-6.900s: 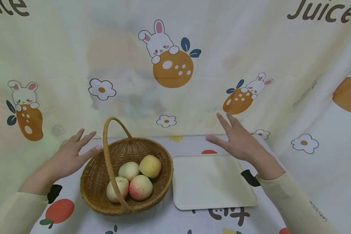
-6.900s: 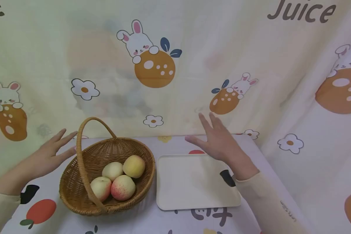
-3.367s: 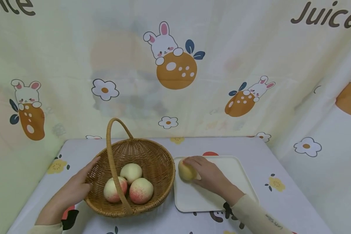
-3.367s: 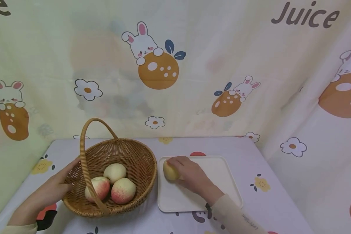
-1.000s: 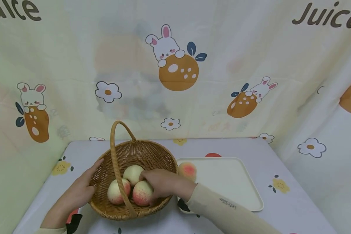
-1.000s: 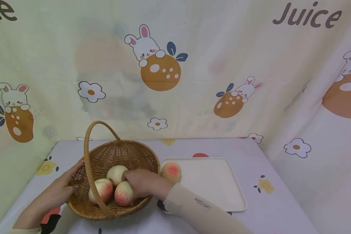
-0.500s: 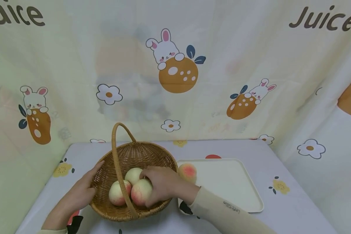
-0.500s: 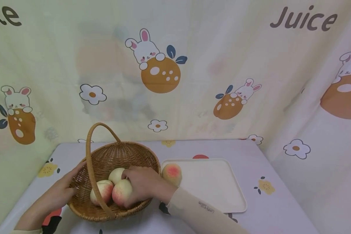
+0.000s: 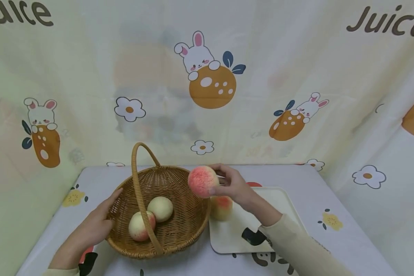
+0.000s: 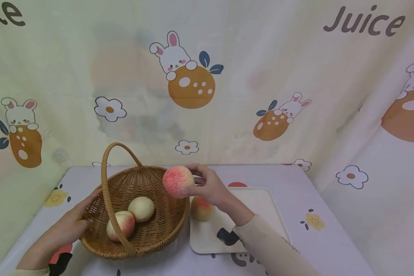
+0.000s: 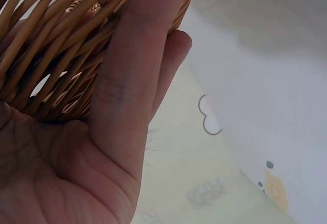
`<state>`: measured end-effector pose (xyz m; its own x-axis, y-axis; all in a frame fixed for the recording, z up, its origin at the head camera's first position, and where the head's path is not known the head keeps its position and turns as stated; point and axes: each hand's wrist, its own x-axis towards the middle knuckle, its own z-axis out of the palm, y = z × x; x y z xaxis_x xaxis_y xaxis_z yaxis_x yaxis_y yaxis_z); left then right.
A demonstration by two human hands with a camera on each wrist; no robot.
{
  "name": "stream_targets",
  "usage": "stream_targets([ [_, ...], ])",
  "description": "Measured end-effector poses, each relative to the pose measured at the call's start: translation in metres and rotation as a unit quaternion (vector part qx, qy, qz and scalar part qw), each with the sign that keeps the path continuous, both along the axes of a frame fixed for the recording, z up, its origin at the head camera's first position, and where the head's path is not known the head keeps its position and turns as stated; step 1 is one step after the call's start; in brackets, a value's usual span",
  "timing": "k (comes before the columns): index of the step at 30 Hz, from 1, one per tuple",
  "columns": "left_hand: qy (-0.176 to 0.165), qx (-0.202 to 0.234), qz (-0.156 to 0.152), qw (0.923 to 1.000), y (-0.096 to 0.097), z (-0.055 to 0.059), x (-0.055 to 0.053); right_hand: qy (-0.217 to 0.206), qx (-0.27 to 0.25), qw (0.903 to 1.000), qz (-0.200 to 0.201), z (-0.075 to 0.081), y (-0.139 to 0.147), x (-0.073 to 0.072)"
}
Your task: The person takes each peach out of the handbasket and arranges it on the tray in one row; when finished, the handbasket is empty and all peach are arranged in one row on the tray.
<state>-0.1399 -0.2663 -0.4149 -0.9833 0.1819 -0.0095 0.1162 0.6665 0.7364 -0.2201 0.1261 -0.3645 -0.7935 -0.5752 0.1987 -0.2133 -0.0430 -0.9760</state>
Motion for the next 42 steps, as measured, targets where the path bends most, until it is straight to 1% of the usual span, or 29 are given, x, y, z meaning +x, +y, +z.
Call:
stream_targets([
  [3, -0.005, 0.002, 0.002, 1.0000, 0.000, 0.002, -0.001, -0.041, -0.018, 0.9989, -0.016, -0.006, 0.027, -0.006],
  [5, -0.005, 0.001, 0.003, 1.0000, 0.001, 0.003, -0.002, -0.062, -0.031, 0.9973, -0.023, -0.015, 0.045, -0.010],
  [6, -0.005, 0.002, 0.004, 1.0000, 0.001, 0.003, -0.002, -0.068, -0.031, 0.9968, -0.028, -0.020, 0.054, -0.012],
  [7, -0.006, 0.002, 0.005, 1.0000, 0.001, 0.003, -0.002, -0.068, -0.021, 0.9967, -0.038, -0.026, 0.063, -0.014],
  [10, -0.006, -0.001, 0.005, 1.0000, 0.001, 0.004, -0.002, -0.055, 0.040, 0.9952, -0.070, -0.044, 0.085, -0.018],
  [13, -0.009, -0.004, 0.006, 0.9999, 0.002, 0.005, -0.002, -0.041, 0.117, 0.9867, -0.106, -0.062, 0.102, -0.020],
  [15, -0.013, -0.004, 0.006, 0.9999, 0.002, 0.005, -0.002, -0.038, 0.146, 0.9816, -0.118, -0.074, 0.111, -0.021],
  [17, -0.017, -0.002, 0.006, 0.9998, 0.003, 0.005, -0.002, -0.025, 0.172, 0.9767, -0.125, -0.085, 0.119, -0.022],
  [19, -0.017, 0.000, 0.005, 0.9998, 0.003, 0.005, -0.002, -0.004, 0.197, 0.9726, -0.124, -0.095, 0.125, -0.023],
  [23, -0.007, 0.001, -0.001, 1.0000, 0.003, 0.004, -0.001, 0.037, 0.256, 0.9585, -0.120, -0.109, 0.131, -0.025],
  [26, 0.000, 0.001, -0.003, 1.0000, 0.003, 0.003, -0.001, 0.051, 0.286, 0.9492, -0.121, -0.113, 0.131, -0.024],
  [34, -0.006, 0.012, 0.000, 0.9999, 0.002, 0.005, 0.000, 0.066, 0.318, 0.9414, -0.092, -0.109, 0.129, -0.024],
  [39, -0.007, 0.009, 0.003, 0.9999, 0.001, 0.005, 0.001, 0.079, 0.335, 0.9359, -0.077, -0.098, 0.128, -0.024],
  [42, -0.009, 0.005, 0.005, 0.9999, 0.002, 0.005, 0.001, 0.094, 0.328, 0.9371, -0.074, -0.085, 0.126, -0.026],
])
